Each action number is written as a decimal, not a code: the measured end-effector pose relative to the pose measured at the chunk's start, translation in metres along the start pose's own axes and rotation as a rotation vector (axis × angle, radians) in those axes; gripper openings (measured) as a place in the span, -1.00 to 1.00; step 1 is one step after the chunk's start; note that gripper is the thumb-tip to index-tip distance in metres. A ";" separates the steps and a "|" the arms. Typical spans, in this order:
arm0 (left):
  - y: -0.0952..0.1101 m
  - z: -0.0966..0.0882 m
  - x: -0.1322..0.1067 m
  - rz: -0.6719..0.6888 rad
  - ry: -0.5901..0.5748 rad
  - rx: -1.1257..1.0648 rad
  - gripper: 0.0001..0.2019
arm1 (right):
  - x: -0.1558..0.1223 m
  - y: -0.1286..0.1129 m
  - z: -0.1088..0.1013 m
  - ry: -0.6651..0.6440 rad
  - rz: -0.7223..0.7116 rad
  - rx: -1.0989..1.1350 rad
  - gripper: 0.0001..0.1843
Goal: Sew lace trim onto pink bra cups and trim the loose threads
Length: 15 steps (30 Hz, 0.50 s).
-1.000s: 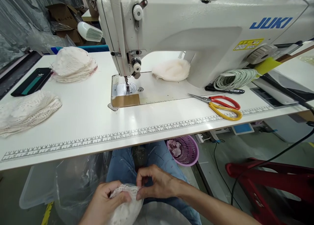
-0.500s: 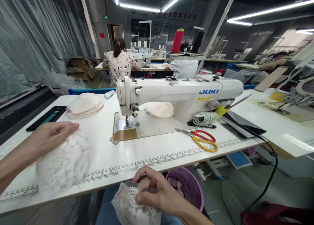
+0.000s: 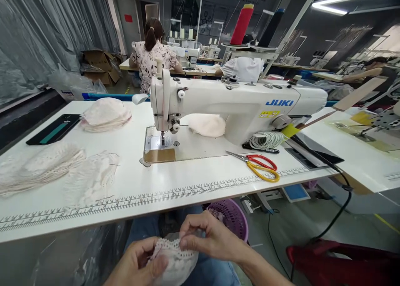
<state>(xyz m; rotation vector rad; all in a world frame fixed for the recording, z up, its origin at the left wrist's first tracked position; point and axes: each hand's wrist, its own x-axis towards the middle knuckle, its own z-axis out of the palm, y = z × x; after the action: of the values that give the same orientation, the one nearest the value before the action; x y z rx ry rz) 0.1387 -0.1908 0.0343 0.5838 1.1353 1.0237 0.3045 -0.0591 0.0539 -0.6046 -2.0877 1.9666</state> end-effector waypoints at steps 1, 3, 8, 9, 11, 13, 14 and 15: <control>-0.001 0.000 0.001 -0.007 0.012 -0.026 -0.52 | -0.003 0.003 0.000 0.001 -0.005 -0.066 -0.79; -0.006 0.001 0.003 -0.010 0.038 -0.034 -0.53 | -0.008 0.007 0.002 0.007 -0.003 -0.174 -0.81; -0.018 0.001 0.004 -0.026 0.067 -0.040 -0.57 | -0.015 0.013 0.009 0.028 0.014 -0.356 -0.83; -0.020 0.001 0.004 -0.039 0.079 -0.051 -0.56 | -0.017 0.013 0.010 0.058 0.001 -0.415 -0.85; -0.020 0.001 0.003 -0.050 0.109 -0.058 -0.53 | -0.019 0.013 0.012 0.167 -0.079 -0.562 -0.85; -0.020 0.002 0.002 -0.074 0.136 -0.050 -0.52 | -0.022 0.013 0.015 0.252 -0.201 -0.689 -0.79; -0.020 0.003 0.001 -0.087 0.145 -0.043 -0.52 | -0.023 0.013 0.018 0.261 -0.256 -0.732 -0.78; -0.021 0.004 0.001 -0.096 0.152 -0.034 -0.53 | -0.024 0.014 0.021 0.247 -0.295 -0.757 -0.80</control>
<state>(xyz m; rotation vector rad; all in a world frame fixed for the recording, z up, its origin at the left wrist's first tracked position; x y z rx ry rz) 0.1503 -0.1986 0.0181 0.4259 1.2653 1.0155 0.3188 -0.0878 0.0416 -0.5705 -2.5348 0.8617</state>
